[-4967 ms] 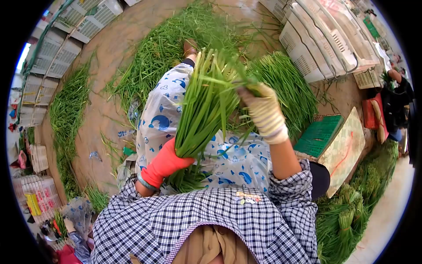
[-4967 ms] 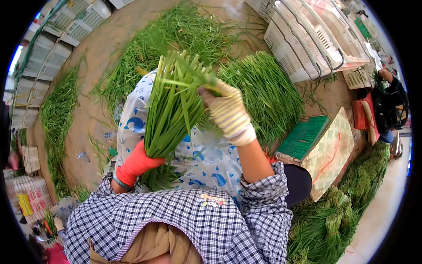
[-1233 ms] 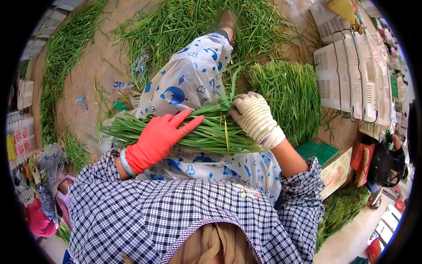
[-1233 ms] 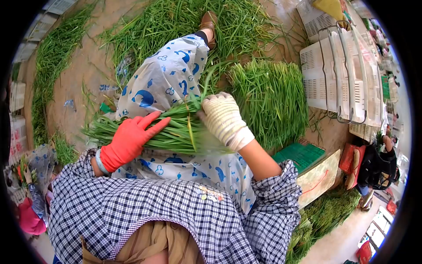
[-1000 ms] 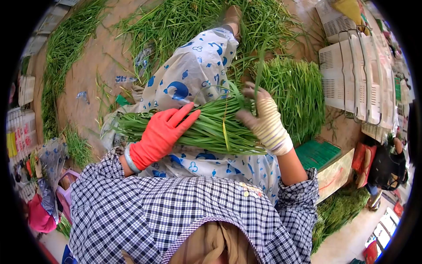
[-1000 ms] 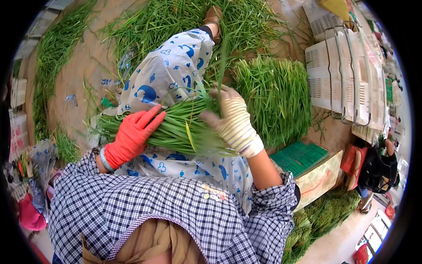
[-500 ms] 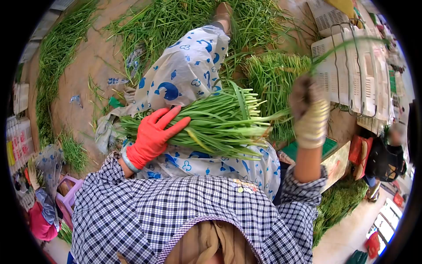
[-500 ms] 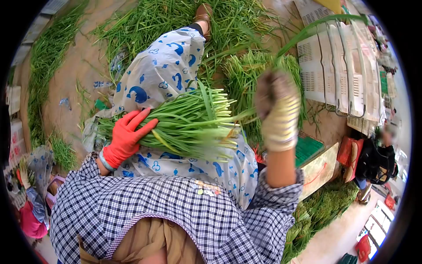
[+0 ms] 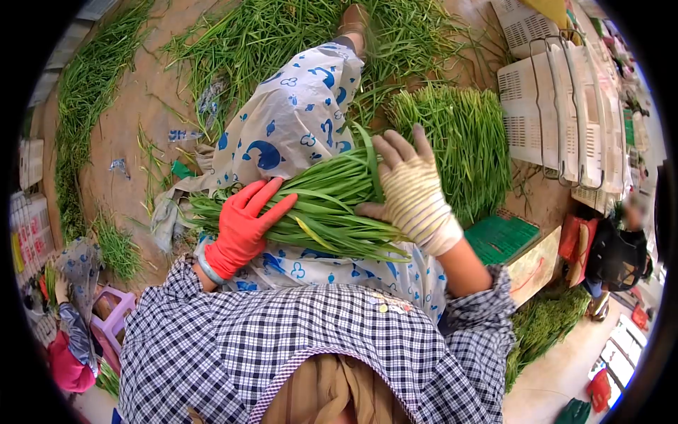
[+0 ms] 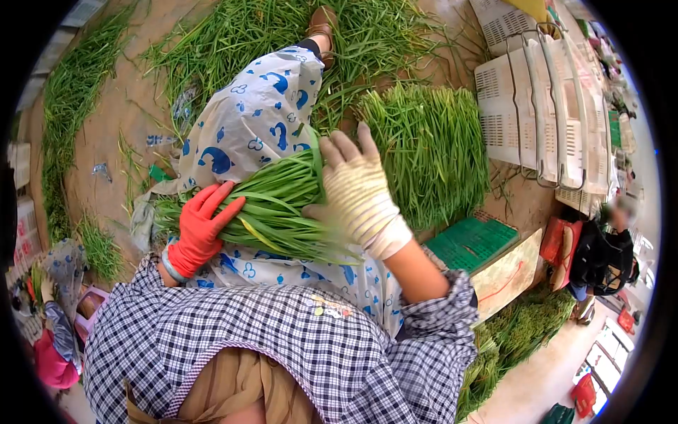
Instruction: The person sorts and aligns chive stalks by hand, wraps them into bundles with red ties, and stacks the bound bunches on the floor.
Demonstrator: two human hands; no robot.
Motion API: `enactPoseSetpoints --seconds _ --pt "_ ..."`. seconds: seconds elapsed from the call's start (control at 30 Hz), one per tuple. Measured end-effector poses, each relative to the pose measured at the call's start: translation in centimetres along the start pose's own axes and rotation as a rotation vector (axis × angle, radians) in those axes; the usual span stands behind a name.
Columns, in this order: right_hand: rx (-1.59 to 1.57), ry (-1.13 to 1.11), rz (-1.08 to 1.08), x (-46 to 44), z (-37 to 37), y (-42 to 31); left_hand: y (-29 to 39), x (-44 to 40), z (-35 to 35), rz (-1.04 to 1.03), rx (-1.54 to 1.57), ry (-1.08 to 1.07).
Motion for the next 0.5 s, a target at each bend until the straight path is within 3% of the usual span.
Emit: enactPoseSetpoints --seconds 0.2,0.33,0.4,0.43,0.47,0.5 --pt "-0.085 0.337 0.017 1.4 -3.0 -1.5 -0.3 0.0 0.1 -0.028 0.039 -0.011" --pt "-0.360 0.515 -0.086 1.2 -3.2 -1.2 -0.3 0.1 0.0 -0.043 0.042 0.050" --pt "-1.557 0.335 -0.759 1.1 -4.2 -0.5 -0.2 0.1 0.0 -0.038 0.042 0.057" --pt "-1.621 0.405 -0.856 0.8 -3.8 0.2 -0.3 0.0 0.0 -0.040 0.046 0.056" --pt "-1.751 0.388 -0.788 0.7 -3.0 1.3 -0.3 0.0 0.0 -0.040 0.044 0.059" --pt "-1.684 0.501 -0.736 0.5 -3.0 2.8 -0.3 0.0 0.0 -0.035 0.034 0.038"
Point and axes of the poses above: each hand's wrist, its own x-axis away from the middle knuckle, its own z-axis out of the back of the hand, y = z × x, the point moved 1 cm from there along -x, towards the middle knuckle, and after that the axes turned 10 degrees about x, right-handed, at the moved point
